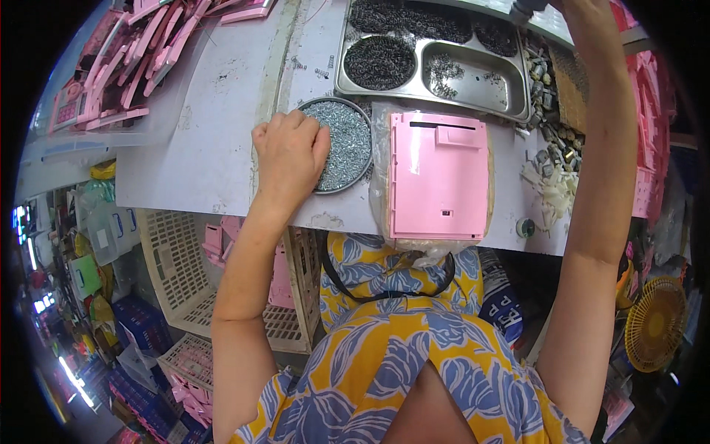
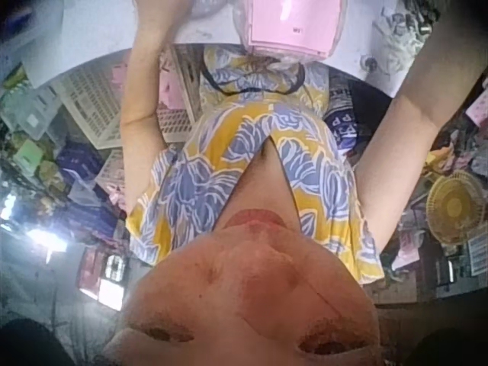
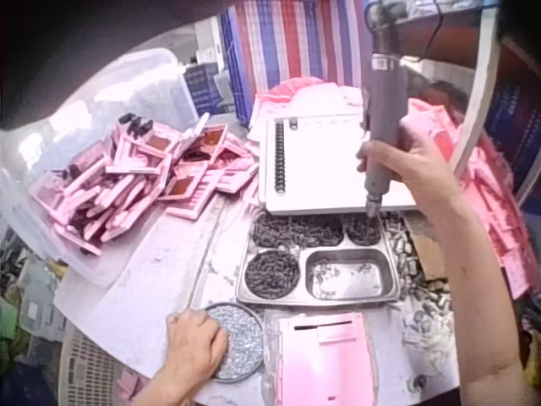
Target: Assembling and soldering electronic components inside a pink toy housing.
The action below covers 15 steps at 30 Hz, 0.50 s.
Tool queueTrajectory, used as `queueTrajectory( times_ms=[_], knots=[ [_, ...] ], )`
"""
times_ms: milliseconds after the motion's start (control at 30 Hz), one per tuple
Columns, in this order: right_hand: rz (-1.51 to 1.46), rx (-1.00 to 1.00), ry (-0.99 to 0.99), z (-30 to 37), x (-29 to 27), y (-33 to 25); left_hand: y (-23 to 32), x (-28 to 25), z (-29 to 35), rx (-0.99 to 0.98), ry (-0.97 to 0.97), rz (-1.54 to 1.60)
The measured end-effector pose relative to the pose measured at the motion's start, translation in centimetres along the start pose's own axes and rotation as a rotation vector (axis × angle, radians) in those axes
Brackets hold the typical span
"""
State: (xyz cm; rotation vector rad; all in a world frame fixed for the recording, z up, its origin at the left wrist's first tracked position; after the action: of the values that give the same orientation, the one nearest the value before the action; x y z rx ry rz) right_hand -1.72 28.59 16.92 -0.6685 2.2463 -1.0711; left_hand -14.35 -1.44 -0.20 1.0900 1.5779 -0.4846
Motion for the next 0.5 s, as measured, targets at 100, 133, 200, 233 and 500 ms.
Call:
queueTrajectory(
  times_ms=[100, 133, 200, 233, 500],
  knots=[
    [-0.111, 0.073, -0.068, 1.8, 1.5, -1.6, 0.6, -1.0, -0.7, 0.023, -0.001, 0.055],
    [-0.328, 0.091, -0.110, 3.2, 2.4, -2.2, 1.3, -1.2, -0.7, 0.029, 0.013, 0.089],
    [-0.614, 0.159, -0.119, 6.0, 3.9, 0.0, 3.5, -2.0, -0.2, 0.074, 0.026, 0.198],
    [-0.717, 0.176, -0.134, 7.7, 4.5, 0.2, 5.6, -2.6, 0.3, 0.124, 0.024, 0.293],
    [-0.717, 0.037, -0.200, 14.4, 6.6, -5.9, 11.6, -3.0, 2.2, 0.099, -0.157, 0.781]
  ],
)
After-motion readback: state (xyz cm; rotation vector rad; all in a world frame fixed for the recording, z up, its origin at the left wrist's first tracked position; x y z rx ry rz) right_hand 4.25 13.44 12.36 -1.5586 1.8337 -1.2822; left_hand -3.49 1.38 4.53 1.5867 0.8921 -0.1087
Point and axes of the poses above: each hand's wrist, its own z-axis away from the middle knuckle, its own x-axis out of the palm, y = z × x, the point moved 8 cm from there along -z, towards the middle knuckle, and after that the axes turned 5 degrees about -x, right-handed, at the moved point
